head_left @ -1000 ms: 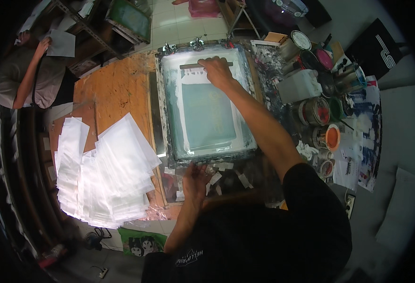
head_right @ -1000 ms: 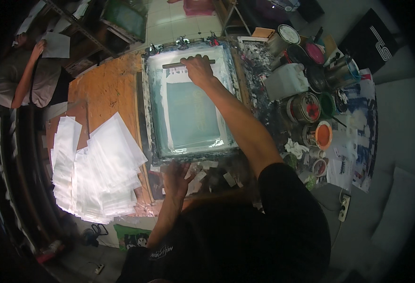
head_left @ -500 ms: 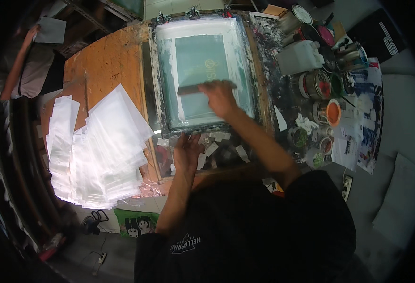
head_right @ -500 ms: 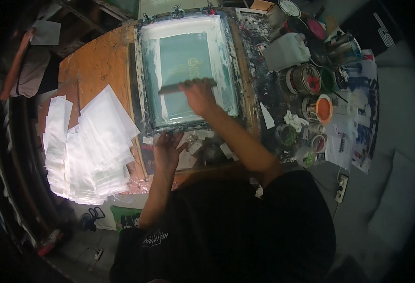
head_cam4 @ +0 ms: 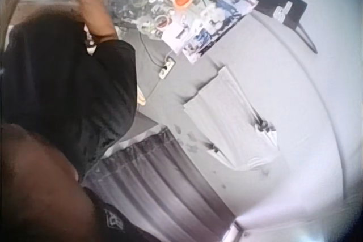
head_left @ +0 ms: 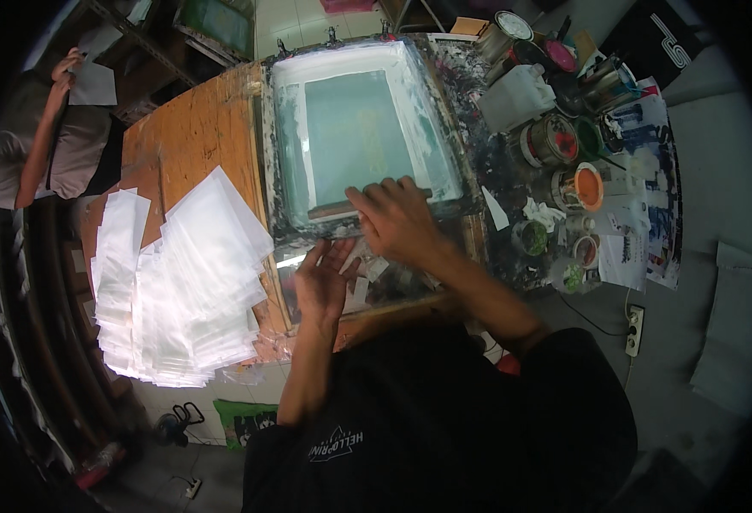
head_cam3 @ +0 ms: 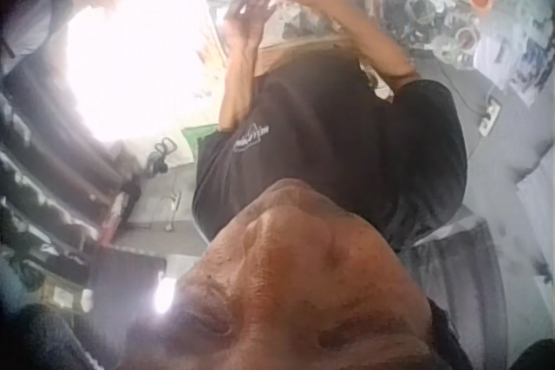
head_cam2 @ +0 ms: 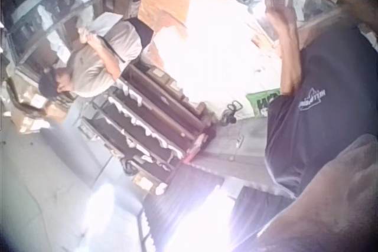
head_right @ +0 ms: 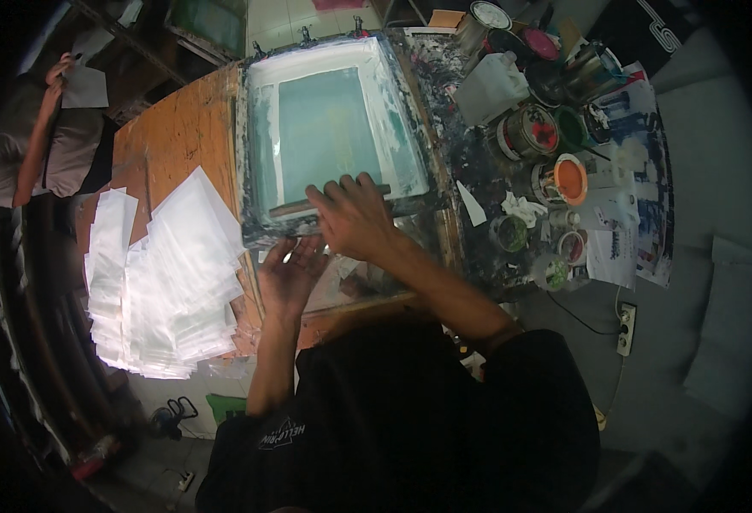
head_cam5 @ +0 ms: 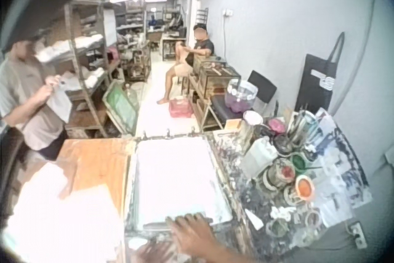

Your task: The person repeatedly places white paper sheets onto a screen printing frame, uses a squeegee to pull ink across the mesh, and lifts the frame to reveal printed sheets. A coworker removes finished prints from the side. The cycle continues with multiple sheets throughout the clip.

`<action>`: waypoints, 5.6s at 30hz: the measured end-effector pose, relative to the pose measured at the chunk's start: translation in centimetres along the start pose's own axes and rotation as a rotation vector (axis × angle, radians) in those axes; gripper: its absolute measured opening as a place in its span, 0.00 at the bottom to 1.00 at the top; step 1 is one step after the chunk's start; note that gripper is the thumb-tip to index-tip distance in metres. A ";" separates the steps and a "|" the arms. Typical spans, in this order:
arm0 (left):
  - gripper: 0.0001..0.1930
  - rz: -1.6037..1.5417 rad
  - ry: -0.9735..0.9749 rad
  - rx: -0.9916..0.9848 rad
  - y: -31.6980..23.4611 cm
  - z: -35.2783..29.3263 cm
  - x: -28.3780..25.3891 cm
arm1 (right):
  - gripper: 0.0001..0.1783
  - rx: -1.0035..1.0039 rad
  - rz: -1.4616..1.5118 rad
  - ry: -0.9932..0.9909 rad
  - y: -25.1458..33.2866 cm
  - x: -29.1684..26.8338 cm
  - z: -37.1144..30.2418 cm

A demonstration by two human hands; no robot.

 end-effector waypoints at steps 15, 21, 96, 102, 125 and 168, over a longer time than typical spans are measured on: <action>0.15 1.608 0.124 1.187 -15.6 24.8 13.5 | 0.26 -0.057 -0.019 -0.229 -6.3 -16.6 20.6; 0.10 1.793 0.366 1.329 -8.8 23.2 15.4 | 0.31 0.115 0.004 0.197 -7.4 -18.2 22.8; 0.34 0.033 -0.272 0.066 2.6 3.0 -4.0 | 0.42 0.053 -0.046 0.057 -2.9 9.4 -0.2; 0.37 0.111 -0.258 0.027 2.4 3.7 -2.9 | 0.40 0.063 -0.127 -0.014 -3.8 11.2 1.0; 0.20 0.063 -0.224 0.000 1.6 2.5 -2.8 | 0.36 0.019 0.026 0.124 -4.2 7.4 2.5; 0.32 2.255 -0.299 1.113 -14.6 3.7 -5.0 | 0.21 0.077 -0.047 -0.096 -7.1 -19.3 23.7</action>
Point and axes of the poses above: each hand's wrist, its own z-axis towards the middle knuckle, its own x-axis out of the palm, y = z × x, the point moved 9 cm from there along z, towards the middle knuckle, and after that the axes turned 13 degrees about -z, right-handed, at the moved point
